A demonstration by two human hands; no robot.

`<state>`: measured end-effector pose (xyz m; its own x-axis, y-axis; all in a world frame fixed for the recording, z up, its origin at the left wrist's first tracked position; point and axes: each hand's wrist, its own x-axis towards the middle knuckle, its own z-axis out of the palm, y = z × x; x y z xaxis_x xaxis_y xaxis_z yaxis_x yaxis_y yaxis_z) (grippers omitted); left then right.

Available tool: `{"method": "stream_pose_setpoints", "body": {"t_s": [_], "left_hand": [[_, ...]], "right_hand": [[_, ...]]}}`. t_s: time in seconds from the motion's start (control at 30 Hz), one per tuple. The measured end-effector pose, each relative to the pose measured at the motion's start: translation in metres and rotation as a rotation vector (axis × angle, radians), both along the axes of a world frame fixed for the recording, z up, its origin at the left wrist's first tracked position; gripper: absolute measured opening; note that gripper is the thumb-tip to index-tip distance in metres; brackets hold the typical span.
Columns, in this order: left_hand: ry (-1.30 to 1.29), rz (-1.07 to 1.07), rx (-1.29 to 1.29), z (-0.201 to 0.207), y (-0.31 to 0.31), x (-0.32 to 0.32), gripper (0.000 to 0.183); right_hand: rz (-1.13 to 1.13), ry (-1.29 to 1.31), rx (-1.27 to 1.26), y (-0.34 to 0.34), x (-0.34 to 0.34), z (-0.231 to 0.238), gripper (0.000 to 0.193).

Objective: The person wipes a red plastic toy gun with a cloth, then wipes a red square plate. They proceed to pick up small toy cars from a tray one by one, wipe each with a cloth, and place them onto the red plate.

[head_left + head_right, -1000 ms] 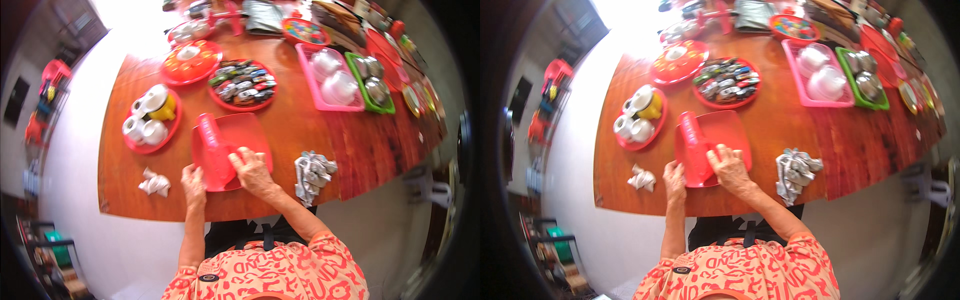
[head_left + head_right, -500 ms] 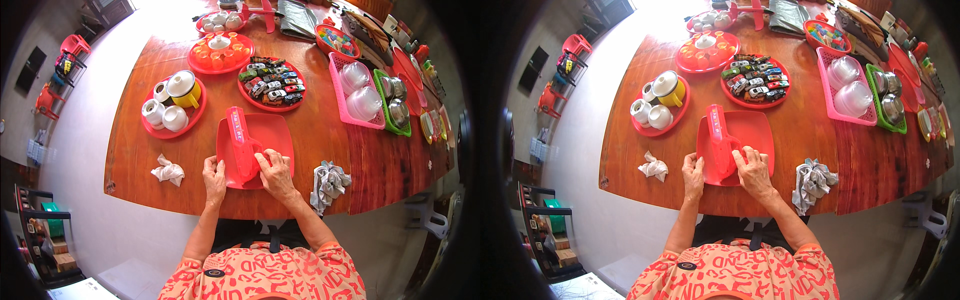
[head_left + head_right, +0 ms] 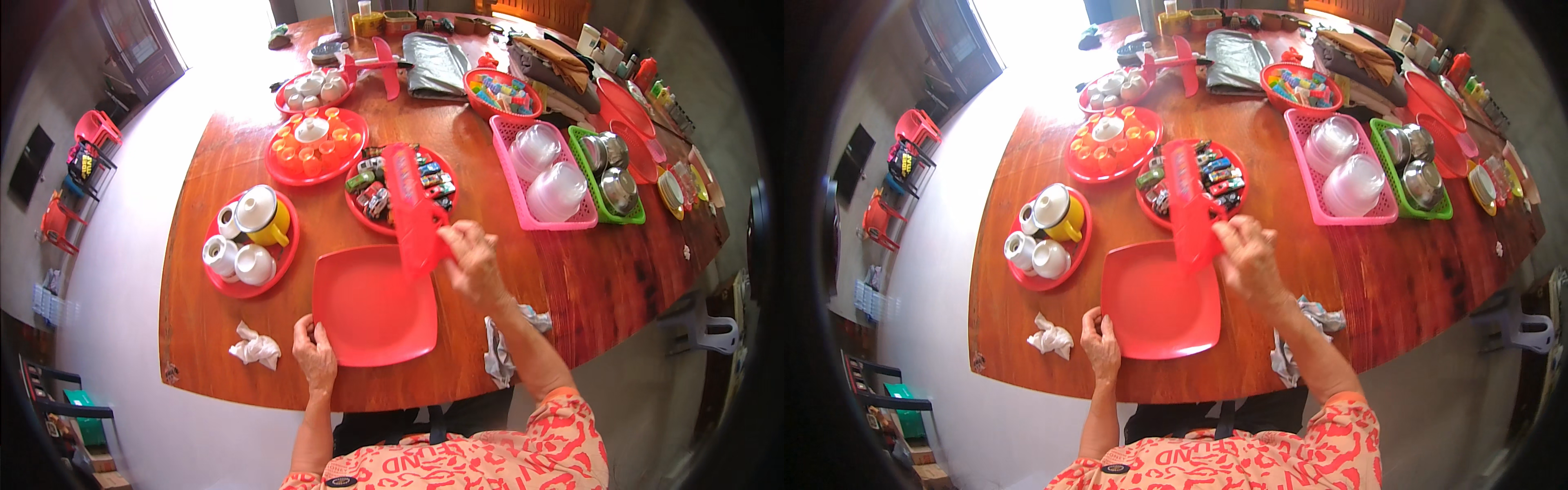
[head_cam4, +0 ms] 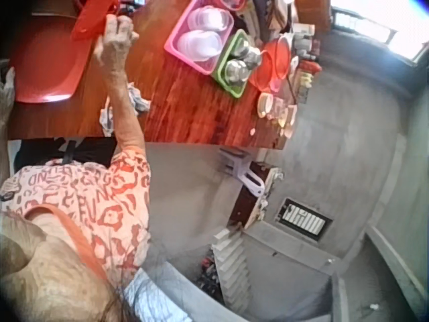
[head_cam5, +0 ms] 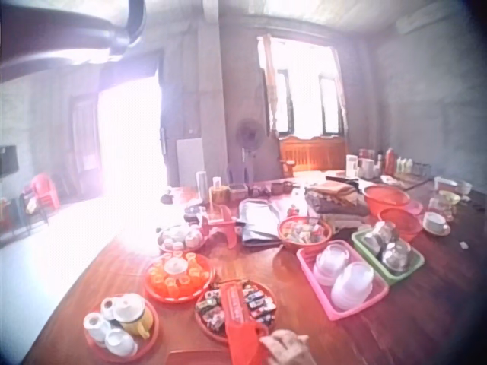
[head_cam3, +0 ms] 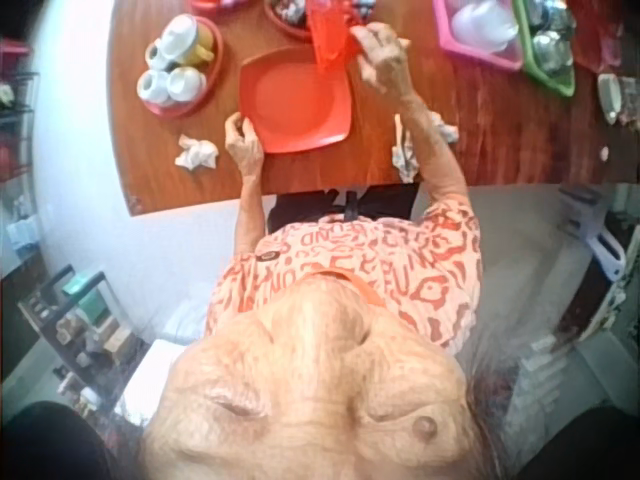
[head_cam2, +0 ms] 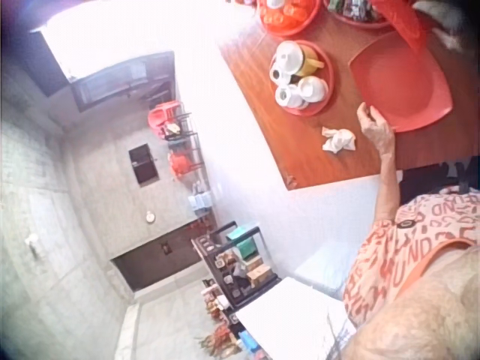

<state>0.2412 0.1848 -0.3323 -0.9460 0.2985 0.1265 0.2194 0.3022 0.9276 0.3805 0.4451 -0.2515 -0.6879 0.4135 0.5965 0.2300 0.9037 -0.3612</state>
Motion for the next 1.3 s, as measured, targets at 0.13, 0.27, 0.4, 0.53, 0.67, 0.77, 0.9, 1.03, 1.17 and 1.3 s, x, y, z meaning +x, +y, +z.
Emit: {"method": "stream_pose_setpoints", "body": {"t_s": [0.13, 0.27, 0.4, 0.53, 0.67, 0.77, 0.9, 1.03, 1.17, 1.3], "left_hand": [[0.140, 0.041, -0.080, 0.000, -0.004, 0.004, 0.016], [0.016, 0.067, 0.061, -0.007, -0.002, 0.012, 0.021], [-0.024, 0.074, 0.077, -0.006, -0.003, 0.013, 0.028], [-0.028, 0.070, 0.101, -0.005, -0.004, 0.014, 0.032], [-0.044, 0.081, 0.084, -0.003, -0.004, 0.014, 0.030], [-0.061, 0.114, 0.083, -0.006, -0.006, 0.013, 0.027], [-0.117, 0.129, 0.083, -0.001, -0.005, 0.014, 0.022], [-0.113, 0.116, 0.150, -0.004, -0.004, 0.013, 0.019], [-0.084, 0.143, 0.166, -0.007, -0.002, 0.012, 0.015], [-0.052, 0.128, 0.196, -0.008, -0.002, 0.010, 0.015]], "right_hand": [[-0.122, -0.006, 0.043, 0.101, -0.035, -0.003, 0.049], [-0.272, -0.086, 0.044, 0.179, -0.076, -0.014, 0.048], [-0.393, -0.042, 0.074, 0.239, -0.116, -0.051, 0.044], [-0.471, -0.068, 0.117, 0.267, -0.153, -0.084, 0.045], [-0.510, -0.189, 0.117, 0.278, -0.168, -0.098, 0.040], [-0.500, -0.217, 0.106, 0.287, -0.167, -0.110, 0.040], [-0.443, -0.266, 0.008, 0.298, -0.162, -0.107, 0.047], [-0.479, -0.156, 0.108, 0.287, -0.146, -0.097, 0.056], [-0.349, -0.117, 0.029, 0.254, -0.100, -0.084, 0.038], [-0.146, -0.103, -0.922, 0.170, -0.032, -0.054, 0.025]]}}
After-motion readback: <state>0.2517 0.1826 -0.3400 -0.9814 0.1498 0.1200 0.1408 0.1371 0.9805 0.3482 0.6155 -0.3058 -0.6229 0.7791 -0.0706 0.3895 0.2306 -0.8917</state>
